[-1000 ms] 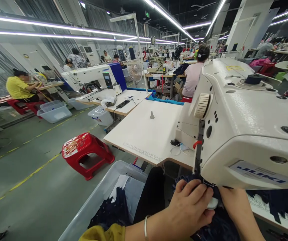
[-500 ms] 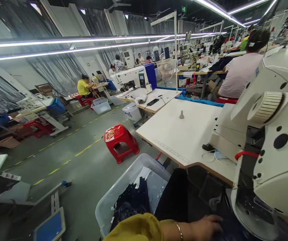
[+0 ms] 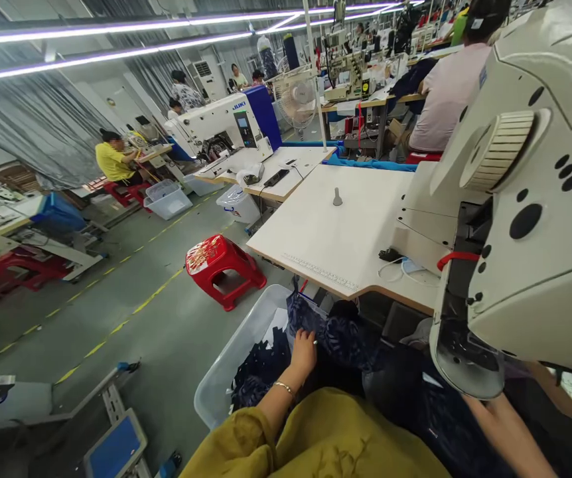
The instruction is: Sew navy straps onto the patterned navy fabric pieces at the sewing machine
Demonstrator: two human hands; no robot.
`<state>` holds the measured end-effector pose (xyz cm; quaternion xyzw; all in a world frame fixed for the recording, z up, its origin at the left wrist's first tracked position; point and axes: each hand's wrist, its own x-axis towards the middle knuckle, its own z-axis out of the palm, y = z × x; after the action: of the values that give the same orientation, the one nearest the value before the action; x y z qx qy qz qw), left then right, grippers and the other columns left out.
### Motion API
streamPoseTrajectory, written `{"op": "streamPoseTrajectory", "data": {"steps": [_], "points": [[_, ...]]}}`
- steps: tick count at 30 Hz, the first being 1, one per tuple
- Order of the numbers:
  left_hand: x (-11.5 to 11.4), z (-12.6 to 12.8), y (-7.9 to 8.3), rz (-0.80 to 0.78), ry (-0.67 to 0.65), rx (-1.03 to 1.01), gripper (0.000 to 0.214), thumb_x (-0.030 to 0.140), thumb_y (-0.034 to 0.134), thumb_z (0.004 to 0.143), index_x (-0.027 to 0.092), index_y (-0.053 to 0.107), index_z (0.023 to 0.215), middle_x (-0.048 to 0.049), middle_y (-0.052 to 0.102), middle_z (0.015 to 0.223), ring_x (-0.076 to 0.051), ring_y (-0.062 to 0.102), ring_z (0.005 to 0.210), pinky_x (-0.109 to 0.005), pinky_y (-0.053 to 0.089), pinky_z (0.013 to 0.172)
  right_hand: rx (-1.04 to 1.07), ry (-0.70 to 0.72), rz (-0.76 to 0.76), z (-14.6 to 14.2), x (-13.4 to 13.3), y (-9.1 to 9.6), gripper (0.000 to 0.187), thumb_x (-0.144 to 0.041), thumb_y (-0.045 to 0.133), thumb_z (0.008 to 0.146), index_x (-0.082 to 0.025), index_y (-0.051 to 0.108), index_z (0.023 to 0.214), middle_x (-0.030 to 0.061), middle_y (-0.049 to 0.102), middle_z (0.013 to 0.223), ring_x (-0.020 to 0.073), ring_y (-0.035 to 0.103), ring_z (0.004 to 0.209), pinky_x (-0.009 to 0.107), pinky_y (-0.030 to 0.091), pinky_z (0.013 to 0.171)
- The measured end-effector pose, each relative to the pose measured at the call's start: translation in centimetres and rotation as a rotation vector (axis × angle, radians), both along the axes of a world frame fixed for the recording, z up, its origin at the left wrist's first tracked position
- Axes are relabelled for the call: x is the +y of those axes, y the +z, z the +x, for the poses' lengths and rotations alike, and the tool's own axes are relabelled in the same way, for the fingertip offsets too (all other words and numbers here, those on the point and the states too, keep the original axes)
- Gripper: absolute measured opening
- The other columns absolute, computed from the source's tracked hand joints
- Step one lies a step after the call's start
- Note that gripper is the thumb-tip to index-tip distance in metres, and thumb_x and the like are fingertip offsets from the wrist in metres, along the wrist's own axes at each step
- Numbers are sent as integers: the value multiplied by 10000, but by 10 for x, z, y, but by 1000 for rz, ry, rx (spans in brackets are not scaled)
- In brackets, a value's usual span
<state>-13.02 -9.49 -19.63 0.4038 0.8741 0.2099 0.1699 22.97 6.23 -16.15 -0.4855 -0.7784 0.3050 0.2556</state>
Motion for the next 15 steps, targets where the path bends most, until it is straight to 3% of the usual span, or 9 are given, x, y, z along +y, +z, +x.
{"op": "streamPoseTrajectory", "data": {"steps": [3,6,10,13,15], "points": [[-5,13,-3,-62,-5,-114,340,345,595,935,171,555,1224,-91,570,1231,-229,601,1046,-435,521,875,-143,81,89,0,-7,-44,453,-646,535,772,-221,687,728,114,706,710,402,686,755,502,526,628],[5,28,6,-57,-42,-268,367,346,591,936,177,535,1257,-98,541,1281,-246,580,1092,-462,503,905,-145,116,65,7,-20,-56,454,-622,485,839,-233,676,703,93,718,743,325,700,729,417,534,634],[26,67,25,-91,-226,-681,321,407,566,944,155,607,1139,-84,624,1144,-222,624,1001,-435,514,877,-100,72,53,23,-27,-32,396,-535,412,944,-240,671,888,76,710,959,213,701,856,278,537,706],[38,115,40,-173,-398,-1081,518,613,551,879,116,698,879,-94,699,834,-249,682,815,-421,538,785,-48,56,67,25,-37,6,334,-474,422,970,-232,635,884,66,678,941,180,679,865,254,522,790],[46,147,48,-158,-414,-1292,637,724,556,801,108,706,868,-126,706,804,-278,691,810,-433,532,781,-13,80,79,18,-49,34,266,-435,458,969,-238,613,881,51,666,929,165,669,867,231,514,800]]}}
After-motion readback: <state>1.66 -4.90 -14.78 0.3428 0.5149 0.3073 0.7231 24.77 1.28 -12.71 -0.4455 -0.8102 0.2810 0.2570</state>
